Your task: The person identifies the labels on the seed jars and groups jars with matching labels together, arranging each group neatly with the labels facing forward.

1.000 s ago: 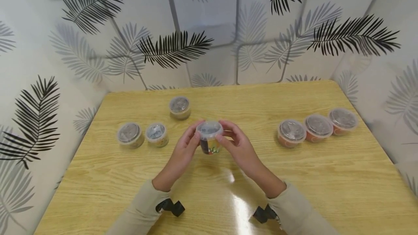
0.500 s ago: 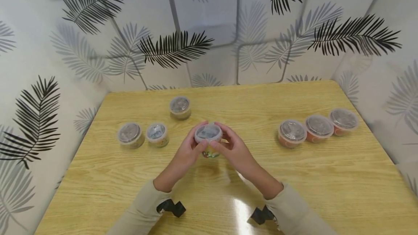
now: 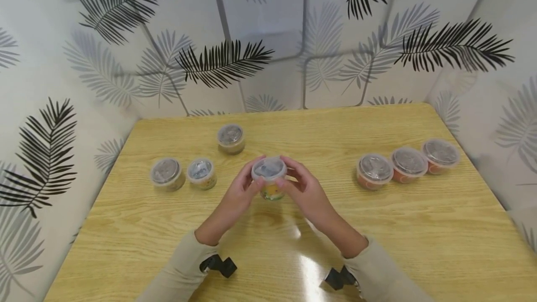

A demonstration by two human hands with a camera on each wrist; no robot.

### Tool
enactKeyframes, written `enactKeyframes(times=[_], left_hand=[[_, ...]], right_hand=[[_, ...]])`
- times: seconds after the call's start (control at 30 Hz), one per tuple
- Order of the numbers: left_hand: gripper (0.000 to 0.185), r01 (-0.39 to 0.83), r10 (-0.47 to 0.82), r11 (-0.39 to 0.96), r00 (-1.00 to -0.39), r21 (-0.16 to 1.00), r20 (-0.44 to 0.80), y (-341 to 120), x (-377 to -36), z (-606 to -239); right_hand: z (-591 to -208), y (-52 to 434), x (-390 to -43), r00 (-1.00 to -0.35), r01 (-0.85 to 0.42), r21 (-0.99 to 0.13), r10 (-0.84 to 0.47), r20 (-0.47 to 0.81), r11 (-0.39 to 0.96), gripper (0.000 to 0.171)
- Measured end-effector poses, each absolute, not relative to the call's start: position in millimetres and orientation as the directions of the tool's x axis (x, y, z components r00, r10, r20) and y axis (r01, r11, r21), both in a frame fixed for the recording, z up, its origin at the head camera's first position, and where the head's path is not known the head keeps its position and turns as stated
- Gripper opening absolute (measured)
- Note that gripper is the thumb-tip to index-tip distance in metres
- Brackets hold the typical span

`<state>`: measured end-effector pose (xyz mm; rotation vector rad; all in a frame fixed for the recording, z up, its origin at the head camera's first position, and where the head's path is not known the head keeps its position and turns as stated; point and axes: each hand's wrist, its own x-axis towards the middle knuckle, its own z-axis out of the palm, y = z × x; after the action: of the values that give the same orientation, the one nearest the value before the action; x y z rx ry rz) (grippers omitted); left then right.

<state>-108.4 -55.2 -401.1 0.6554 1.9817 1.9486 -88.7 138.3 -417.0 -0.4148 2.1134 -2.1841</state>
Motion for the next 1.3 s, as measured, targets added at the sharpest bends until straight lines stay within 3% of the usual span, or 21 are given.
enactKeyframes(times=[0.67, 0.83, 1.3], left_hand=[[0.041, 0.152, 0.458, -0.065, -0.873, 0.986, 0.165, -58, -111, -404], [0.044, 0.122, 0.5, -0.072, -0.854, 0.99, 0.141, -56, -110, -405], [0.063, 0.12, 0.551, -0.112, -0.819, 0.986, 0.162, -47, -113, -425]], right_hand=[[-418, 143, -88, -0.967, -0.181, -0.983, -0.178, 0.185, -0.038, 0.047], [-420, 143, -89, -0.975, -0.152, -0.988, -0.163, 0.153, -0.02, 0.048], [-421, 138, -87, -0.956, -0.099, -0.993, -0.272, 0.113, -0.063, 0.055]])
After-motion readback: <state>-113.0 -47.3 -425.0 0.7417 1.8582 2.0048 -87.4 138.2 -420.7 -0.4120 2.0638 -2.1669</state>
